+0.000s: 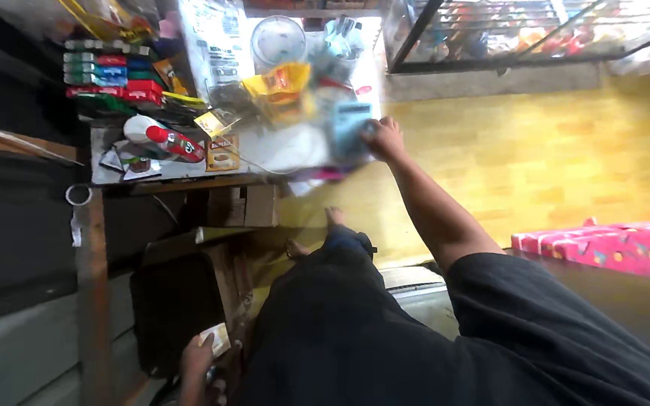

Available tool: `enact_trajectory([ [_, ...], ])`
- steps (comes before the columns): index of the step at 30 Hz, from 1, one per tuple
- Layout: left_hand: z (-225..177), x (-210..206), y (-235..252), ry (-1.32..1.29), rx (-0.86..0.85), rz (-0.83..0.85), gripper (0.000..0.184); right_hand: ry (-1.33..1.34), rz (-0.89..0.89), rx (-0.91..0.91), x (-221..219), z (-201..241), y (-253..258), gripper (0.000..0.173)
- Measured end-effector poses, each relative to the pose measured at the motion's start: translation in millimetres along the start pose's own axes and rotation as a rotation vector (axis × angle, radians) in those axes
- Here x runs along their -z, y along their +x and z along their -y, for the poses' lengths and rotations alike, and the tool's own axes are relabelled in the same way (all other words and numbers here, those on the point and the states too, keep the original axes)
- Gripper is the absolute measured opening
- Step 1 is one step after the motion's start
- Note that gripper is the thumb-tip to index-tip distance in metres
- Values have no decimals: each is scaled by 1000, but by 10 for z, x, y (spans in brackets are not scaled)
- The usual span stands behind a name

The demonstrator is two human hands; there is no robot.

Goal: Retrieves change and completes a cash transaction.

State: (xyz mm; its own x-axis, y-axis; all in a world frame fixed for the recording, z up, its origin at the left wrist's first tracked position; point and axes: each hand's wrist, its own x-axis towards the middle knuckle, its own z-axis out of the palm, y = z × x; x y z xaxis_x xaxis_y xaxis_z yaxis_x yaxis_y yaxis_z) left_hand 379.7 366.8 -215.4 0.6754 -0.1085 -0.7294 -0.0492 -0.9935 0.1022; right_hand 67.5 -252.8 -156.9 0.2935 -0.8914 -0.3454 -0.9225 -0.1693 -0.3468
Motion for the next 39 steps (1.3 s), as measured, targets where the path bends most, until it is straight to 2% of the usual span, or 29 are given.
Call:
enact_trajectory([
  [4, -14, 8, 134, -24, -2, 18, 40, 71, -58, -9, -132, 215, -331, 63],
  [6, -170, -59, 126, -57, -9, 57, 39, 82, 41, 2, -287, 299, -527, 72],
  [9, -472, -143, 76, -110, -44, 131, 37, 76, 153, 41, -421, 396, -663, 71],
  [14, -694, -303, 28, -100, -96, 157, 37, 150, 201, 23, -281, 538, -609, 74],
  [17, -659, -367, -31, -80, -64, 171, 37, 144, 206, 30, -263, 536, -549, 75],
  [21, -556, -444, -201, -59, 22, 188, 39, 22, 219, 90, -427, 437, -465, 60],
  [28, -466, -619, -369, -148, -1, 158, 38, -36, 245, 167, -445, 344, -556, 62],
  [30, -538, -636, -338, -133, -4, 175, 39, 26, 206, 143, -331, 321, -528, 55],
  [35, -807, -572, -256, -129, -7, 133, 38, 44, 156, -36, -190, 181, -383, 66],
  [39, -891, -520, -199, -145, -22, 75, 36, 28, 172, -39, -133, 239, -391, 60],
])
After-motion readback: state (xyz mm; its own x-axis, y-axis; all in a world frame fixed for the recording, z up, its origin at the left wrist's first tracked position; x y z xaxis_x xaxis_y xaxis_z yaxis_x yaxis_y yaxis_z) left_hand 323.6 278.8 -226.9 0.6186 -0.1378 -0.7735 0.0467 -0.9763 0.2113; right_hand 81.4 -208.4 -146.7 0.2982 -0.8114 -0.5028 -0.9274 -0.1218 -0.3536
